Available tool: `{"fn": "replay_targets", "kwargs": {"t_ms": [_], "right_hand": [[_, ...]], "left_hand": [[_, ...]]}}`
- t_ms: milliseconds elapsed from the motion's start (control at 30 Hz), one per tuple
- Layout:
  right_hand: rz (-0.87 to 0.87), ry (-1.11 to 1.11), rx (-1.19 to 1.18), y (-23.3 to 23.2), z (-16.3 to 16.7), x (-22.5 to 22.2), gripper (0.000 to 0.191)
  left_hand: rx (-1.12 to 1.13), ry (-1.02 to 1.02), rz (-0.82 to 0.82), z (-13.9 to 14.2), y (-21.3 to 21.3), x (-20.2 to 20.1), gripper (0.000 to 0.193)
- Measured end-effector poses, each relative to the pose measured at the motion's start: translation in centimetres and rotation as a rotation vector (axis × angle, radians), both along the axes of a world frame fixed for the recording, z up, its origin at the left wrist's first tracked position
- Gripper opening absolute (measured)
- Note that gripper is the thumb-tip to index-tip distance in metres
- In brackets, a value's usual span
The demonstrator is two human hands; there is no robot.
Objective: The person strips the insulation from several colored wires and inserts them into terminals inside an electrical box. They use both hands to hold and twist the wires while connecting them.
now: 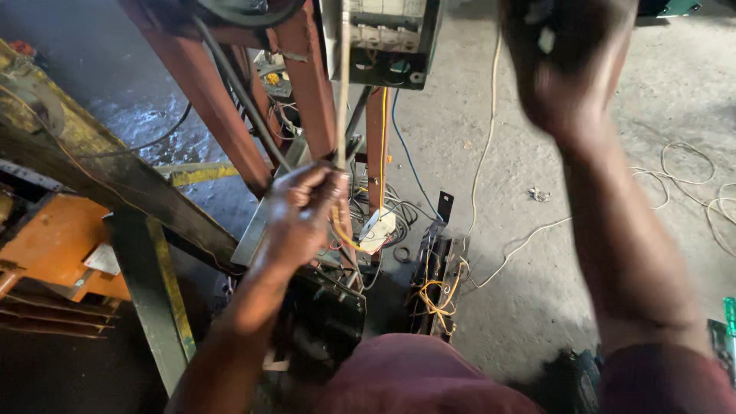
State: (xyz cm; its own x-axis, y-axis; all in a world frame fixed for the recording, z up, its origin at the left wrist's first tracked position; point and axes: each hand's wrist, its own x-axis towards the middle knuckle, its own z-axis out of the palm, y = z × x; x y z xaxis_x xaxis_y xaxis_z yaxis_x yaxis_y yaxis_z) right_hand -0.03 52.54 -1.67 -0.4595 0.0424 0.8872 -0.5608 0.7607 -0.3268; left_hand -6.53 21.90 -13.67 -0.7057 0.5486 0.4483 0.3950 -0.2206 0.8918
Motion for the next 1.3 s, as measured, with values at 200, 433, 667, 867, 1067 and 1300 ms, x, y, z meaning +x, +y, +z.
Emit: {"fn": "replay_targets", "kwargs": {"t_ms": [200, 433, 667, 867, 1067, 1300], "right_hand": [[0.024, -0.393, -0.180, -6.5, -9.5, 4.8, 0.024], [-0.119, -0.208, 0.190, -12.2, -11.0, 6.4, 0.033], [-0.194, -0.130, 0.246, -10.9, -11.6, 5.9, 0.026], [-0.348, 0.184, 0.251, -9.9, -10.5, 6.1, 0.024], [-0.354, 0.277, 0.206, -9.5, -9.9, 4.2, 0.024], [-0.247, 0.336, 0.263, -10.0, -9.4, 3.1, 0.027]], "left_hand": [[0.020, 0.024, 0.067, -1.8, 3.3, -0.7, 0.017], [0.132, 0.041, -0.040, -0.7, 3.0, -1.3, 0.016], [0.104, 0.080, -0.124, 0.5, 2.2, -0.3, 0.020], [0.008, 0.211, 0.017, 1.3, 1.3, -0.5, 0.015], [-0.106, 0.396, 0.232, 1.7, 1.1, 0.2, 0.016], [-0.094, 0.374, 0.349, 0.5, 1.0, 1.2, 0.011]]}}
